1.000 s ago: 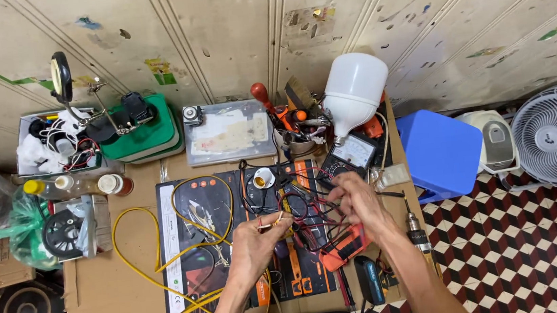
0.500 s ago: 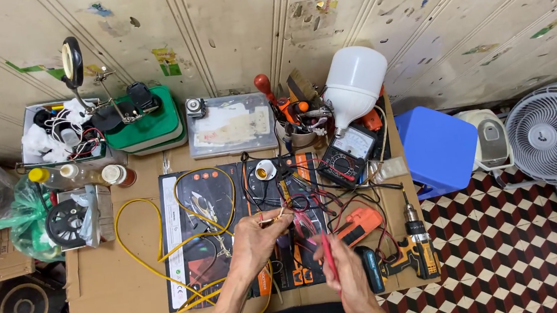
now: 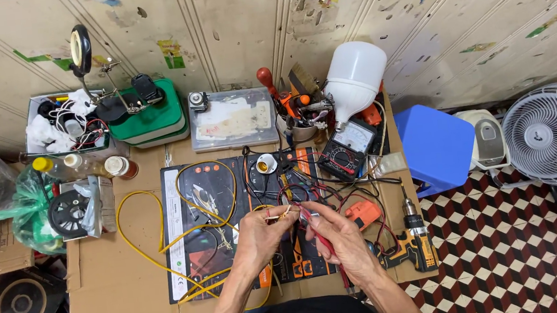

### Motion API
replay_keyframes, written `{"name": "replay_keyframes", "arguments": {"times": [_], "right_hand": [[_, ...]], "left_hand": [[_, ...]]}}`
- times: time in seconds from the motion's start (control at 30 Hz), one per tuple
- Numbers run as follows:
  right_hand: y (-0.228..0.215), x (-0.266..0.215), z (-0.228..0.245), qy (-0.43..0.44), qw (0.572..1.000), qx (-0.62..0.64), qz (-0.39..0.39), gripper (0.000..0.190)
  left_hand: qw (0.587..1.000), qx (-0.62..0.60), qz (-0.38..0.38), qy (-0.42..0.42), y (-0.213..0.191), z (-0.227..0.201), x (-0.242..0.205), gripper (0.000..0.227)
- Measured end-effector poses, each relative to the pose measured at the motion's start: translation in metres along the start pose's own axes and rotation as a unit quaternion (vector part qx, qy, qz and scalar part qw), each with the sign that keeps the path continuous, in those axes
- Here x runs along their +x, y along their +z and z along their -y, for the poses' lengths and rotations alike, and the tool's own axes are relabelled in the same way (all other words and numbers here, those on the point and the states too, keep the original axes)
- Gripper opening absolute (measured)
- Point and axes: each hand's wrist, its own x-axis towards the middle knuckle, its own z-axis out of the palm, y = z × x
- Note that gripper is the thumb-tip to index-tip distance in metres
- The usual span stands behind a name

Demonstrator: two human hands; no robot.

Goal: The person strips the insulation from a yellow electrical wire using pliers, twists the exposed strands, and then uses a multimeter to test the wire. The person also handles a red multimeter probe and a soldering iron during the process.

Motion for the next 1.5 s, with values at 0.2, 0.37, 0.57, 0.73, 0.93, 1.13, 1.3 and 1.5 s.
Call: {"name": "replay_keyframes", "arguments": {"times": [0.2, 0.37, 0.57, 0.73, 0.93, 1.13, 1.3, 1.5], "right_hand": [[-0.007, 0.003, 0.001, 0.029, 0.999, -0.02, 0.039, 0.048], [-0.012, 0.003, 0.0, 0.019, 0.998, -0.032, 0.055, 0.047], [-0.015, 0.005, -0.004, 0.012, 0.996, -0.044, 0.074, 0.044], [-0.018, 0.01, -0.012, 0.009, 0.997, -0.055, 0.055, 0.043], [-0.01, 0.006, -0.008, -0.015, 0.998, -0.036, 0.056, 0.043], [-0.007, 0.003, -0.015, -0.002, 1.0, -0.001, 0.01, 0.041], [-0.01, 0.006, -0.018, -0.045, 0.994, -0.097, 0.024, 0.042], [-0.009, 0.008, -0.016, -0.048, 0.991, -0.116, 0.038, 0.038]], "left_hand": [[0.999, 0.018, 0.031, 0.031, -0.003, 0.001, -0.002, 0.027], [0.995, -0.058, 0.078, 0.018, -0.009, 0.009, 0.001, 0.027], [0.994, -0.039, 0.104, 0.002, -0.013, 0.01, 0.002, 0.027], [0.992, -0.072, 0.105, 0.006, -0.013, 0.018, 0.005, 0.026], [0.994, -0.07, 0.088, 0.001, -0.009, 0.015, 0.005, 0.025], [0.992, -0.114, 0.059, 0.002, -0.006, 0.025, 0.009, 0.026], [0.991, -0.107, 0.067, 0.036, -0.006, 0.02, 0.008, 0.026], [0.992, -0.094, 0.084, 0.003, -0.01, 0.007, 0.004, 0.028]]}}
